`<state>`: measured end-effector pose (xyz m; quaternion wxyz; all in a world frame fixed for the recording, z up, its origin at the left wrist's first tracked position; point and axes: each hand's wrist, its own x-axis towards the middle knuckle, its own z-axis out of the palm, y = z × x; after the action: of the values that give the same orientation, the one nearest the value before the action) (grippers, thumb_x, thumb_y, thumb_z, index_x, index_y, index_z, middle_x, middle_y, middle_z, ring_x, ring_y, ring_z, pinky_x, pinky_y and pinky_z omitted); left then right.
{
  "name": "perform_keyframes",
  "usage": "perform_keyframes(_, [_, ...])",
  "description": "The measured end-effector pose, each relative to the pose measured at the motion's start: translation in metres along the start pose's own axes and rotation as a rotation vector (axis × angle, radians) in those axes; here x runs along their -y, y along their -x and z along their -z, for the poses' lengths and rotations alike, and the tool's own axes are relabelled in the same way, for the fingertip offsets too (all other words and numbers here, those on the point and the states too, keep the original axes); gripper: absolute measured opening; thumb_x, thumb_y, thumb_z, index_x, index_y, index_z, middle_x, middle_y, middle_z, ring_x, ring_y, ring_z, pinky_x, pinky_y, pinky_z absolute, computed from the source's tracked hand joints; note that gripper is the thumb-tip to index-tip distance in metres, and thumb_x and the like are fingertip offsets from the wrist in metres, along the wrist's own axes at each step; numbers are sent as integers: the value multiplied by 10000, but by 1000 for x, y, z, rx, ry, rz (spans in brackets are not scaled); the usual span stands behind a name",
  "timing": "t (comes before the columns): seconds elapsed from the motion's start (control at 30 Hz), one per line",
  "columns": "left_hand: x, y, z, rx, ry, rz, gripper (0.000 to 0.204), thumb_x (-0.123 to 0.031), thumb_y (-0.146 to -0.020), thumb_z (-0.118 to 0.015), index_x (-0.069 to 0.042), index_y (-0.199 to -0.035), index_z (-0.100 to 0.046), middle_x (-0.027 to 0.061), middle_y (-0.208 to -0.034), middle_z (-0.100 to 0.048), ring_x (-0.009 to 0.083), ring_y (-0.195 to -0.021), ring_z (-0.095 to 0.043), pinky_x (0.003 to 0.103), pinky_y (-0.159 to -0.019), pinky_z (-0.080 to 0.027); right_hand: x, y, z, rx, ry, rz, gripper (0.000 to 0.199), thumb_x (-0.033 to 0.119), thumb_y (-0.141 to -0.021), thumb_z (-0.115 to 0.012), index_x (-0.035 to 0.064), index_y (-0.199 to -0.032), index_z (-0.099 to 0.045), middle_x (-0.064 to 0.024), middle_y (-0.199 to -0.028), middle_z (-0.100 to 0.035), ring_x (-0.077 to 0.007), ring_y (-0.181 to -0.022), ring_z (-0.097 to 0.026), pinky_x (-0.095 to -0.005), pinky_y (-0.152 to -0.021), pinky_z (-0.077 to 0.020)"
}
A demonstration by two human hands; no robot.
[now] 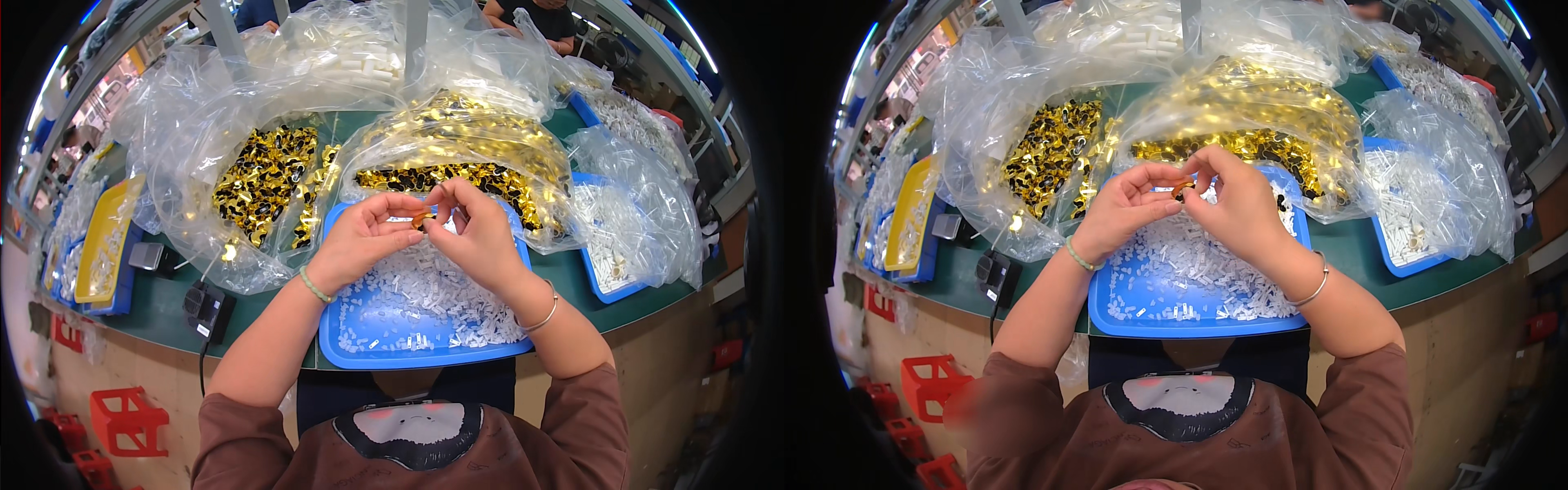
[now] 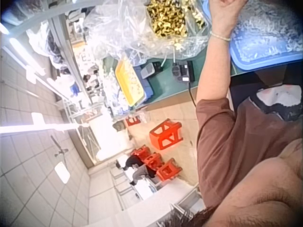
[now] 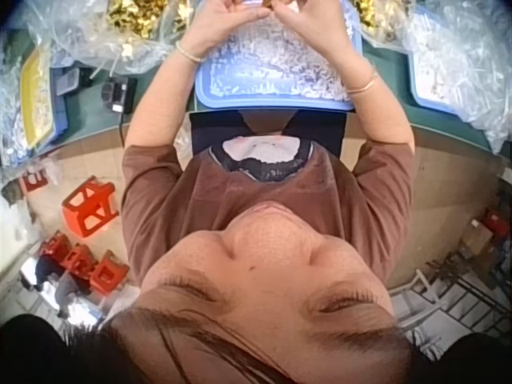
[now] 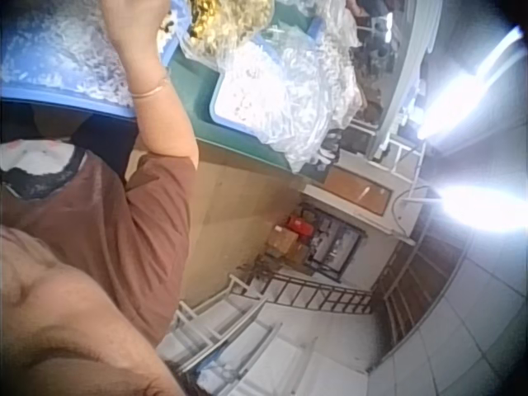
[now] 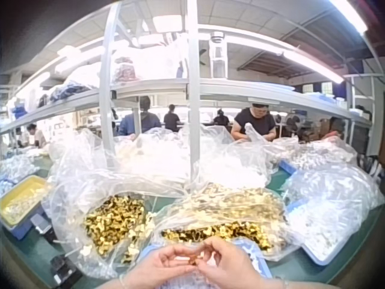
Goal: The person repeatedly picks small gold and black components from a blue tray and assembles them by hand. They insert a small white piece into each gold component and place the assembled units back into the tray. The process is repetitive and performed one at a time.
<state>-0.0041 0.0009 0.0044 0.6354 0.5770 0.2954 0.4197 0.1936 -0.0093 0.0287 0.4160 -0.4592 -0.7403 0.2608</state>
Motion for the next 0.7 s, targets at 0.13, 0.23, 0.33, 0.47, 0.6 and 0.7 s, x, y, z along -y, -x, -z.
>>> perform_keyframes(0.13, [0,-1,2,5,4,11,378,-40,-920,-635,16,-1284,-550,100,-1256,-609,148,-1126,-610,280,-992,-493,-7,-5,4,77,-182,-78,170,81,-813,-679,35,-969,-630,26,-754,-576,-42,-594,-391,-231,-537,-353])
perform_keyframes(0.23, [2,-1,4,25,58,2,353,-58,-939,-611,18,-1280,-560,102,-1255,-610,145,-1108,-615,284,-987,-496,-2,-4,8,111,-160,-59,175,91,-820,-688,25,-975,-638,34,-770,-579,-35,-603,-396,-226,-537,-356])
perform_keyframes(0.33, [2,0,3,15,109,19,334,-54,-941,-601,18,-1266,-572,103,-1238,-620,147,-1094,-620,292,-982,-500,2,-1,9,150,-159,-49,179,79,-811,-689,30,-978,-645,22,-777,-593,-48,-596,-419,-225,-538,-369])
perform_keyframes(0.47, [3,-1,2,20,49,9,302,-46,-937,-598,18,-1232,-596,102,-1178,-651,155,-1084,-628,296,-979,-505,-1,0,7,168,-25,83,201,48,-791,-696,42,-986,-646,-11,-801,-622,-86,-595,-474,-239,-546,-405])
perform_keyframes(0.6, [7,-1,3,6,49,-7,279,-34,-937,-591,23,-1209,-608,96,-1127,-674,161,-1067,-641,302,-962,-515,-1,1,5,183,15,143,222,28,-776,-707,42,-989,-647,-43,-815,-629,-134,-609,-524,-264,-559,-438])
perform_keyframes(0.7, [8,0,5,10,45,-18,283,-30,-939,-588,32,-1214,-604,98,-1125,-678,163,-1061,-646,306,-952,-521,0,1,4,179,36,181,226,25,-771,-713,34,-986,-645,-56,-817,-631,-156,-620,-542,-280,-568,-450])
